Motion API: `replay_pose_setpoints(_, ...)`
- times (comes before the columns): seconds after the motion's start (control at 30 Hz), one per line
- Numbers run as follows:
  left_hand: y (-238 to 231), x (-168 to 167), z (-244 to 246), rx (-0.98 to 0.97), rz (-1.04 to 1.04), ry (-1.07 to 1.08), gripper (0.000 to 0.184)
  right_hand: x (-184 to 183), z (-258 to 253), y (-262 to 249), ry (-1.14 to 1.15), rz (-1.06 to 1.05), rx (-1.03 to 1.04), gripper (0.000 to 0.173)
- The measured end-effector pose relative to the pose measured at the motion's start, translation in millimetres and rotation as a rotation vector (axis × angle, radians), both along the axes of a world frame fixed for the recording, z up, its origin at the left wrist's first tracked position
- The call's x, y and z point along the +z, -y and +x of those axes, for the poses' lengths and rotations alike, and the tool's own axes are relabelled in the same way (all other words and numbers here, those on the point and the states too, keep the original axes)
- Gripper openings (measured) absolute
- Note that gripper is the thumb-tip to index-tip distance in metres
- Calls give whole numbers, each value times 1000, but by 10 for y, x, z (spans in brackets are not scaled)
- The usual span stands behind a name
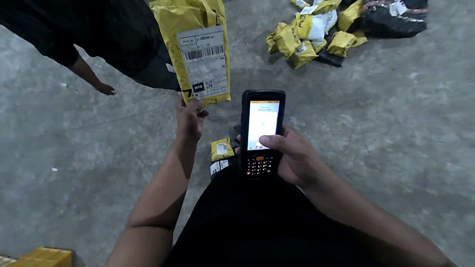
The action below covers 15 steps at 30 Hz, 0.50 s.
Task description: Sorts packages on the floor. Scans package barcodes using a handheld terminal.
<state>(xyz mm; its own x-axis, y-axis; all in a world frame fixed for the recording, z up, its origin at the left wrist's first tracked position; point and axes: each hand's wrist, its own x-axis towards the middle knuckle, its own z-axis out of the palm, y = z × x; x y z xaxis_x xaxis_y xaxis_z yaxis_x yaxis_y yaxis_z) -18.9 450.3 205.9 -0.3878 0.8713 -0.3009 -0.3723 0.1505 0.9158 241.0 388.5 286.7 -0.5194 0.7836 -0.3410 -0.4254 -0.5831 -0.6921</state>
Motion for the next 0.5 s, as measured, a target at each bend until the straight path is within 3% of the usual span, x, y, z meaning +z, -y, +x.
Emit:
replay_pose_setpoints(0.23,28,14,45,2,-36,4,51,36,26,-8,24,0,-7,54)
replay_pose_setpoints(0.4,38,27,77,-5,-30,-15,45,47,27,-23,98,-72,-54,47)
replay_pose_setpoints(0.5,39,26,93,-6,-18,-31,43,11,57,-34,52,-101,-4,52)
